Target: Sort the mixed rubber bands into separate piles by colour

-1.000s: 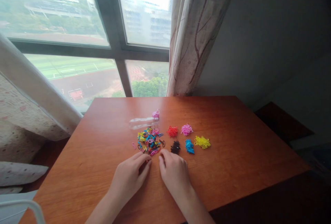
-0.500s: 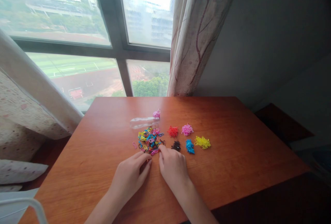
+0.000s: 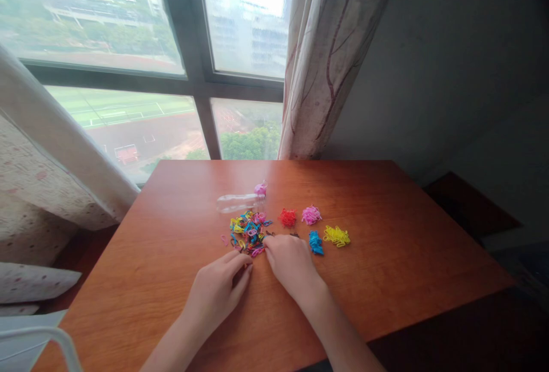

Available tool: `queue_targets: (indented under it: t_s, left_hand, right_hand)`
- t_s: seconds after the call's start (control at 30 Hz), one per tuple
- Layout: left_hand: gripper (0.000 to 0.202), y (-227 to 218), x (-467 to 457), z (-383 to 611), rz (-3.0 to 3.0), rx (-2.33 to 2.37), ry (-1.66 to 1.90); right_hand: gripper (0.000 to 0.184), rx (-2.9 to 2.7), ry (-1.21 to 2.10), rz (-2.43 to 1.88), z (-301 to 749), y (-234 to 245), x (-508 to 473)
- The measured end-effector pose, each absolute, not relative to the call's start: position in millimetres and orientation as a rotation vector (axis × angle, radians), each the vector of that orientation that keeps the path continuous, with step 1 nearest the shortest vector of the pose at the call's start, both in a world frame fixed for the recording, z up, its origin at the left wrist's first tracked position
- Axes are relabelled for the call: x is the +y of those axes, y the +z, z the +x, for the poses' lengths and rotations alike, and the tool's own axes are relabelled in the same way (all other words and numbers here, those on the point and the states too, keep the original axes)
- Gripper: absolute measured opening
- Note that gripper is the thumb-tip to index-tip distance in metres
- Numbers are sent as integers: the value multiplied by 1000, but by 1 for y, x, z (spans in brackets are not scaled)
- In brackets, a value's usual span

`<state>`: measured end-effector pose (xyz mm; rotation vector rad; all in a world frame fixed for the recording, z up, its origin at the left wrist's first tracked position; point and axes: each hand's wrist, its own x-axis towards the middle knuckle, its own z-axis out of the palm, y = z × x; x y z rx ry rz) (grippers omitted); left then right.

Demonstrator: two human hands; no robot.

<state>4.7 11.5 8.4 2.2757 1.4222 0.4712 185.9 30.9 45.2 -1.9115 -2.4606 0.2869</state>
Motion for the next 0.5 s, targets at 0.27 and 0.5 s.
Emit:
queue_targets:
  t_s: [0.27, 0.5]
  left_hand:
    - [18, 8, 11, 4, 2261, 1415, 468]
    - [19, 10, 11, 5, 2270, 1433, 449]
  right_hand:
    - [20, -2539, 246, -1890, 185, 52, 38]
    - [14, -2452, 272, -1913, 190, 48, 36]
